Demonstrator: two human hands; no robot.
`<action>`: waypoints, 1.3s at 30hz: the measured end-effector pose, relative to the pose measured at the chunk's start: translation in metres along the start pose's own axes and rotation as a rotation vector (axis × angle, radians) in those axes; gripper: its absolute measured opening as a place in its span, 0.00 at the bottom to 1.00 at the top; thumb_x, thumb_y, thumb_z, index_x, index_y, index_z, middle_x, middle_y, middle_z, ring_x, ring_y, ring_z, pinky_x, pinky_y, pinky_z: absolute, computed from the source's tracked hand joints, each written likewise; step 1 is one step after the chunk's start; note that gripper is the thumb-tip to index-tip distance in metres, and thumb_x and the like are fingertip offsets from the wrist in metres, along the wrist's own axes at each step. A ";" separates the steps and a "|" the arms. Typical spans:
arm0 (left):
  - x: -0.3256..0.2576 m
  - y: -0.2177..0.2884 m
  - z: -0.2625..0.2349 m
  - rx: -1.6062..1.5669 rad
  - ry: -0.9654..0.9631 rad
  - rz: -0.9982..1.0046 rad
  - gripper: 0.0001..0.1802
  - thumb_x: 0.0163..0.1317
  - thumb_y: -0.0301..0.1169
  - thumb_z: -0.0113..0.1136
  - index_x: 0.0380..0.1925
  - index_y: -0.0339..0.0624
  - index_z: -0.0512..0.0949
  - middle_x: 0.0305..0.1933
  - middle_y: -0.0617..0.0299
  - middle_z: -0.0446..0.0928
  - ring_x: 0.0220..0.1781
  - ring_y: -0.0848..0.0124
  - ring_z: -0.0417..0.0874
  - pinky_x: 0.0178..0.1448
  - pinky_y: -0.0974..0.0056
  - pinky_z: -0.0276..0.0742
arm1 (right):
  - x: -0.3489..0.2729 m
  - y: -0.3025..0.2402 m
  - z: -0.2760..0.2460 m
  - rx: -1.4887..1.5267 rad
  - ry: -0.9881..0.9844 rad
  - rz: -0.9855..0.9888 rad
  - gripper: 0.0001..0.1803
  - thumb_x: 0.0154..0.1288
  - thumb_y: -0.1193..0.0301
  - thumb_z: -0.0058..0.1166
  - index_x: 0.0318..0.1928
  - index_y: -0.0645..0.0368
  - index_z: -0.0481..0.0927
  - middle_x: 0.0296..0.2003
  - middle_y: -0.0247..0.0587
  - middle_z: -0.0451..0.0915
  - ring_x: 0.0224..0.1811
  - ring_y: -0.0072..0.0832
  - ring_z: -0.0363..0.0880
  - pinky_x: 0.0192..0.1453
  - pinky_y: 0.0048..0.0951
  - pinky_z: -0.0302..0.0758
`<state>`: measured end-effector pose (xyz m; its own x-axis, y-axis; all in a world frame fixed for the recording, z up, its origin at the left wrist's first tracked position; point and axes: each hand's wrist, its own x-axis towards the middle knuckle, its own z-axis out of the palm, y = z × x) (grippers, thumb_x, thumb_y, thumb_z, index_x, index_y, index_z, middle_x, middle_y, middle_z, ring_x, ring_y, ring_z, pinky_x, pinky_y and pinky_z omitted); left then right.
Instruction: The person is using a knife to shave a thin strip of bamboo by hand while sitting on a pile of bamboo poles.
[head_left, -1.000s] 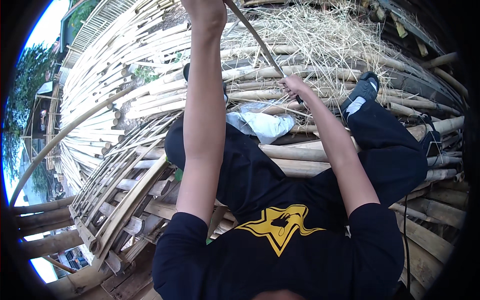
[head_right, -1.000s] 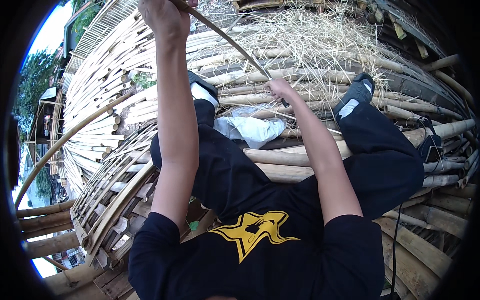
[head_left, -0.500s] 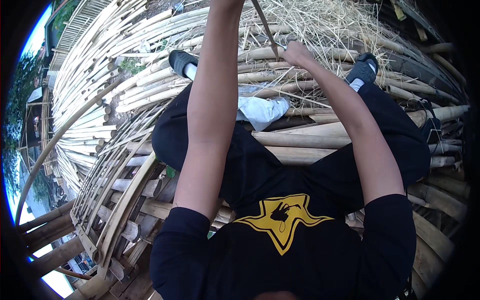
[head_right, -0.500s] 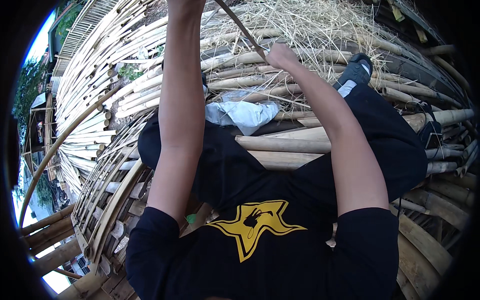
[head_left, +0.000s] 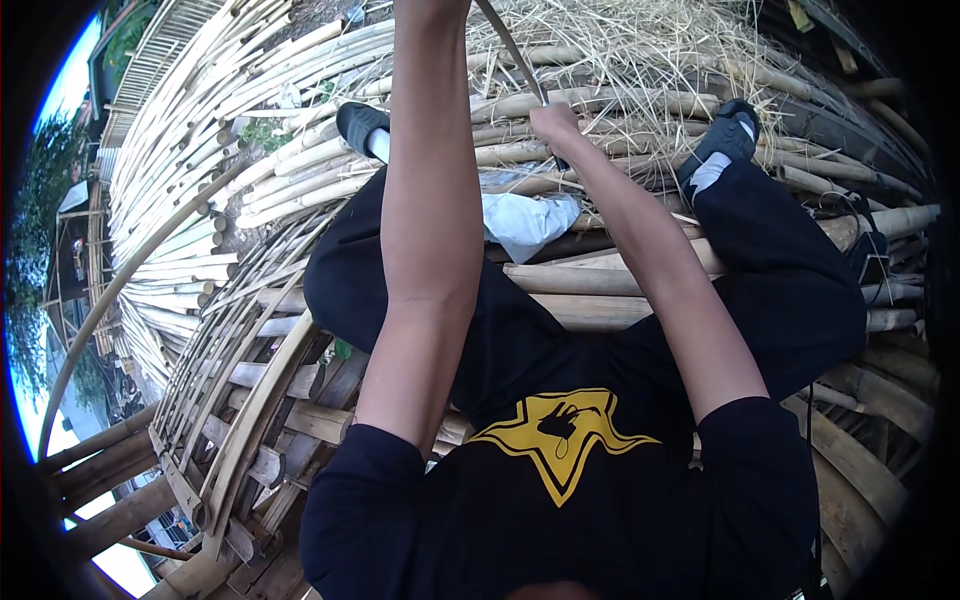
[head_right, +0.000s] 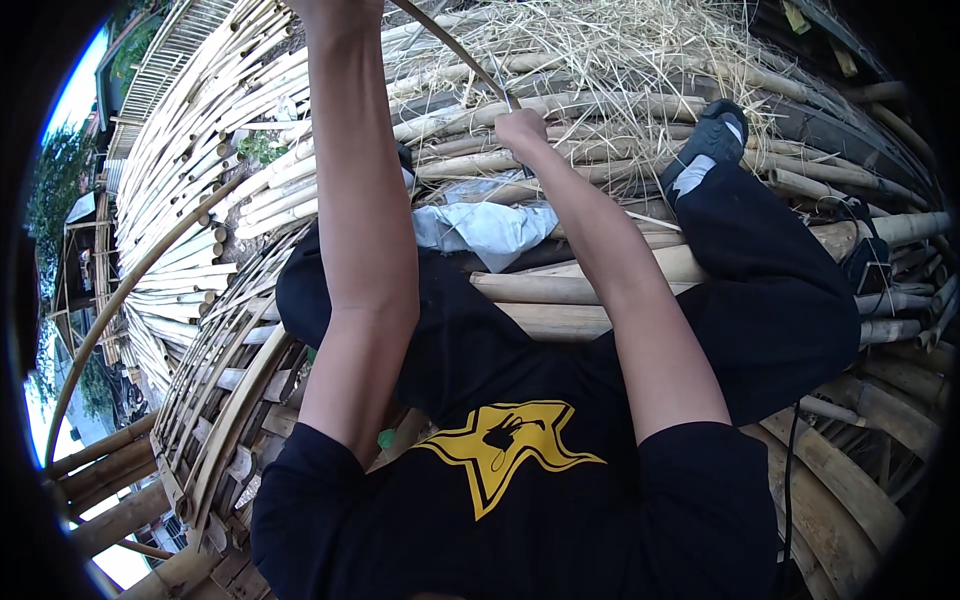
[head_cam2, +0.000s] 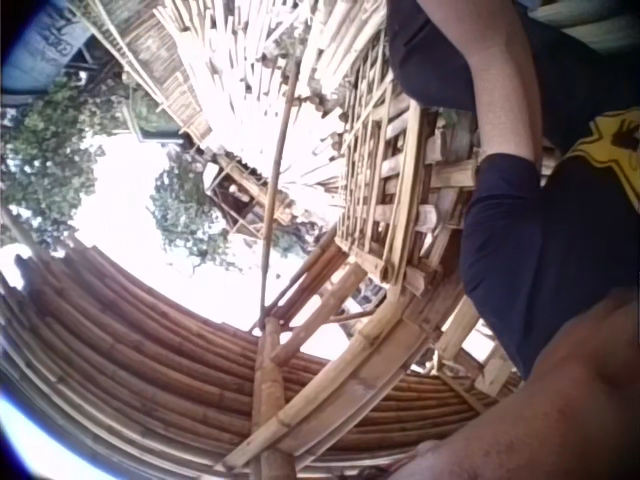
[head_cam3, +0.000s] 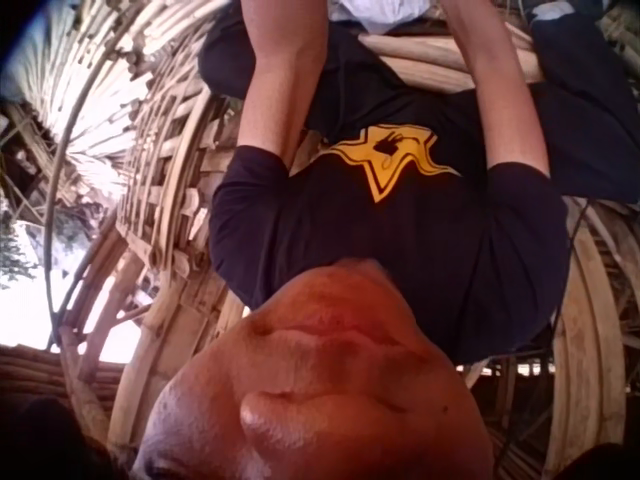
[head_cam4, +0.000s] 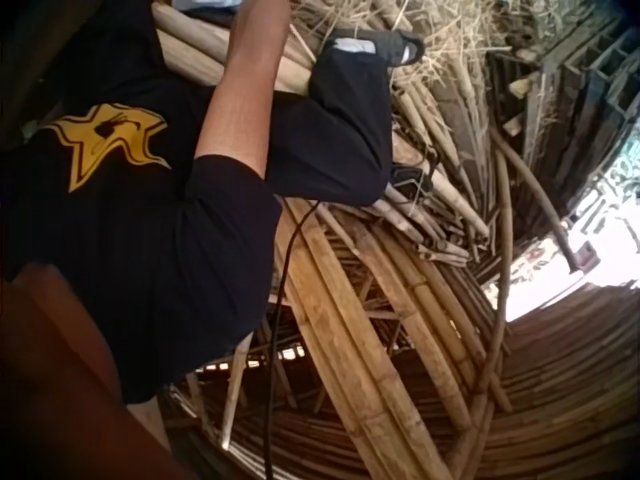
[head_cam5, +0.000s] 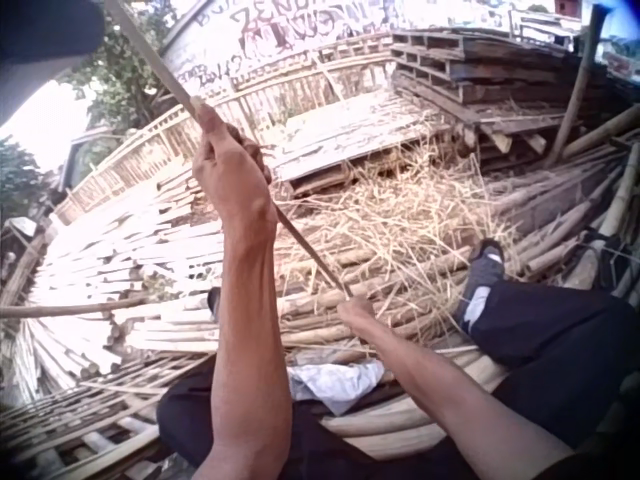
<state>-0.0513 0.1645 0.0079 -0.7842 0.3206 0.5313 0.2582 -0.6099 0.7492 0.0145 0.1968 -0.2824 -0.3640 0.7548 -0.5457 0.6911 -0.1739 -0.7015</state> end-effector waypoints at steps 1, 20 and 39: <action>-0.002 0.001 0.002 0.013 -0.008 -0.003 0.28 0.66 0.56 0.42 0.14 0.52 0.57 0.09 0.75 0.51 0.08 0.82 0.50 0.11 0.72 0.44 | 0.000 -0.001 0.005 0.092 0.000 0.061 0.18 0.55 0.68 0.47 0.40 0.73 0.78 0.33 0.55 0.80 0.27 0.34 0.81 0.22 0.33 0.74; 0.016 -0.009 -0.075 -0.181 -0.163 -0.079 0.27 0.68 0.57 0.31 0.17 0.52 0.52 0.11 0.74 0.43 0.09 0.79 0.40 0.12 0.71 0.39 | 0.035 0.037 -0.038 0.311 -0.866 -0.041 0.25 0.69 0.62 0.45 0.13 0.49 0.57 0.08 0.23 0.54 0.06 0.14 0.47 0.08 0.19 0.43; -0.002 -0.022 0.006 -0.074 -0.290 0.138 0.28 0.69 0.53 0.38 0.13 0.50 0.55 0.09 0.73 0.50 0.07 0.83 0.52 0.10 0.73 0.46 | -0.037 0.038 -0.048 -0.377 0.146 -0.344 0.22 0.65 0.59 0.45 0.40 0.71 0.74 0.34 0.65 0.78 0.43 0.55 0.77 0.48 0.49 0.71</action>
<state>-0.0518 0.1813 -0.0075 -0.5483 0.4180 0.7243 0.3007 -0.7097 0.6371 0.0840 0.1926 -0.2671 -0.5373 0.8130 -0.2245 0.7330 0.3185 -0.6010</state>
